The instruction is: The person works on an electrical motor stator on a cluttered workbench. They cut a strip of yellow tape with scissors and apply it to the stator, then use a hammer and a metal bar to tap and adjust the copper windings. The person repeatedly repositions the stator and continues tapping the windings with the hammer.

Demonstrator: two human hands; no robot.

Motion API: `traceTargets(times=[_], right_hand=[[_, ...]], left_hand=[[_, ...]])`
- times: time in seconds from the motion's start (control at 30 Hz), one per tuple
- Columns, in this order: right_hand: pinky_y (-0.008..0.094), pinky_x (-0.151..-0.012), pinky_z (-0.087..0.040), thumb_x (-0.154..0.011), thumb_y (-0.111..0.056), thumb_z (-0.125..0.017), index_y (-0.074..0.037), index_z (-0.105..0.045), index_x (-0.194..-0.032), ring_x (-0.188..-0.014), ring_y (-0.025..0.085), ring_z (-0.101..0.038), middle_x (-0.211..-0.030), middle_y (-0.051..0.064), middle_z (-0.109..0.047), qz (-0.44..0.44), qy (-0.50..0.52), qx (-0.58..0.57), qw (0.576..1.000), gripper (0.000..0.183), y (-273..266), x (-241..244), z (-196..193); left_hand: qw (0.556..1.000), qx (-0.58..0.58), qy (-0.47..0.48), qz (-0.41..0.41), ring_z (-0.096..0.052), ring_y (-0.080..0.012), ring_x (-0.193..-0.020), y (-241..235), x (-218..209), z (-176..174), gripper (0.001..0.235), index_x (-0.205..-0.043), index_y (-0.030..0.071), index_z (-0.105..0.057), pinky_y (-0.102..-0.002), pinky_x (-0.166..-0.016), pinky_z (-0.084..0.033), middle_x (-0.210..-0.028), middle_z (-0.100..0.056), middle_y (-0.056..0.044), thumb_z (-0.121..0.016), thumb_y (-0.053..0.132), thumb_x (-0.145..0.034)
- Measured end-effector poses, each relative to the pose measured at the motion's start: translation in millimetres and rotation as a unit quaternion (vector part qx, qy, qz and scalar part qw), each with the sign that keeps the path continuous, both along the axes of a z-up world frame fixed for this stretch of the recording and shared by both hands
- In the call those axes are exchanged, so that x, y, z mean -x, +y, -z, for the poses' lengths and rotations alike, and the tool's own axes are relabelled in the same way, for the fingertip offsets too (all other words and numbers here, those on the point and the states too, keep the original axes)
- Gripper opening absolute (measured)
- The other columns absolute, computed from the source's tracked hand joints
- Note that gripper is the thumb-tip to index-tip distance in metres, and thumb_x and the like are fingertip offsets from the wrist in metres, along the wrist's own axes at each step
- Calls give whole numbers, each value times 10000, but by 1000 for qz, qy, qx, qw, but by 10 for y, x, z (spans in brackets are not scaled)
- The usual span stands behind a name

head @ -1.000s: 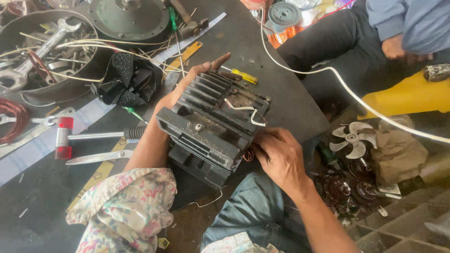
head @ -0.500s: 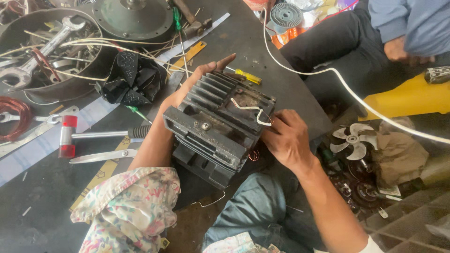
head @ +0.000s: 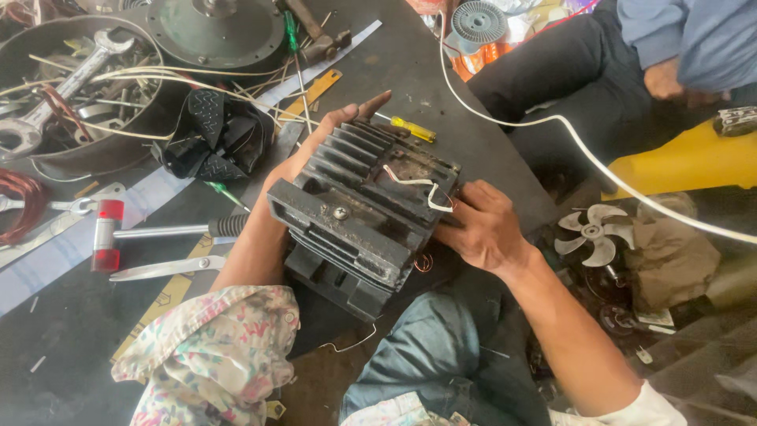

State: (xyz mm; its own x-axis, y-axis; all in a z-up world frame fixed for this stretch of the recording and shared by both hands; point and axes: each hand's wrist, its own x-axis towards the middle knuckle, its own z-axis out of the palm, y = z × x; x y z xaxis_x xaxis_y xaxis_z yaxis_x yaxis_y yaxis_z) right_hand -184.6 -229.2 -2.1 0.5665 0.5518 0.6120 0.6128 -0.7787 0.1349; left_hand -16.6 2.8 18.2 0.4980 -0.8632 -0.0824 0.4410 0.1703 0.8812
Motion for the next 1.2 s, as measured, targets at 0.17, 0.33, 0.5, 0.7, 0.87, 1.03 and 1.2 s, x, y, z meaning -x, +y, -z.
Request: traceTargets(times=[0.17, 0.33, 0.5, 0.7, 0.87, 1.03, 1.2], right_hand=[[378, -597, -439, -703, -191, -662, -155, -787, -812, -721, 215, -529, -954, -4, -680, -17, -26, 19, 999, 170, -41, -105, 84], [393, -700, -507, -686, -172, -720, -134, -775, -799, -832, 244, -599, -988, 21, -670, 13, -24, -11, 1000, 131, -19, -24, 119], [421, -920, -531, -732, -29, -803, -73, -623, -1123, -1067, 326, -626, -1120, 140, -623, 129, -23, -282, 950, 433, 224, 126, 107], [312, -911, -558, -746, 91, -669, -80, -481, -1458, -1149, 193, -694, -1282, 101, -690, 165, 281, -510, 796, 756, 329, 33, 59], [290, -975, -529, -807, 117, -700, -36, -583, -1383, -1138, 169, -674, -1241, 122, -733, 167, 318, -532, 767, 607, 326, -112, 162], [301, -1002, -498, -752, 173, -630, -16, -532, -1394, -1175, 165, -654, -1243, 100, -702, 143, 325, -508, 785, 676, 268, -121, 181], [313, -998, -526, -793, 134, -642, -49, -572, -1380, -1179, 185, -679, -1255, 125, -725, 145, 318, -526, 775, 619, 340, -85, 138]], left_hand=[[999, 26, 25, -13, -690, -237, -1133, -16, -47, 96, 690, -1642, 136, -299, -356, -957, -599, -1369, -633, -181, -396, 443, -1031], [1000, 14, -9, -4, -628, -266, -1147, -114, -180, 206, 699, -1653, 158, -254, -369, -958, -552, -1409, -591, -215, -378, 460, -1035], [996, 40, -78, 21, -603, -289, -1344, -6, -190, 267, 716, -1662, 127, -240, -344, -1090, -533, -1533, -515, -243, -350, 479, -1049], [998, 46, -32, 23, -577, -315, -1302, -36, -141, 168, 725, -1654, 138, -229, -380, -1047, -518, -1530, -499, -256, -381, 477, -1031], [999, 21, -26, 3, -607, -296, -1263, -11, -121, 168, 732, -1653, 142, -231, -376, -1013, -539, -1510, -510, -256, -378, 479, -1020], [999, 22, -23, 0, -626, -293, -1234, -86, -141, 132, 756, -1654, 145, -214, -356, -1000, -551, -1495, -527, -264, -380, 501, -1009], [997, 20, -79, 4, -643, -301, -1217, -8, -144, 218, 770, -1652, 115, -245, -374, -923, -565, -1504, -525, -272, -376, 510, -1005]])
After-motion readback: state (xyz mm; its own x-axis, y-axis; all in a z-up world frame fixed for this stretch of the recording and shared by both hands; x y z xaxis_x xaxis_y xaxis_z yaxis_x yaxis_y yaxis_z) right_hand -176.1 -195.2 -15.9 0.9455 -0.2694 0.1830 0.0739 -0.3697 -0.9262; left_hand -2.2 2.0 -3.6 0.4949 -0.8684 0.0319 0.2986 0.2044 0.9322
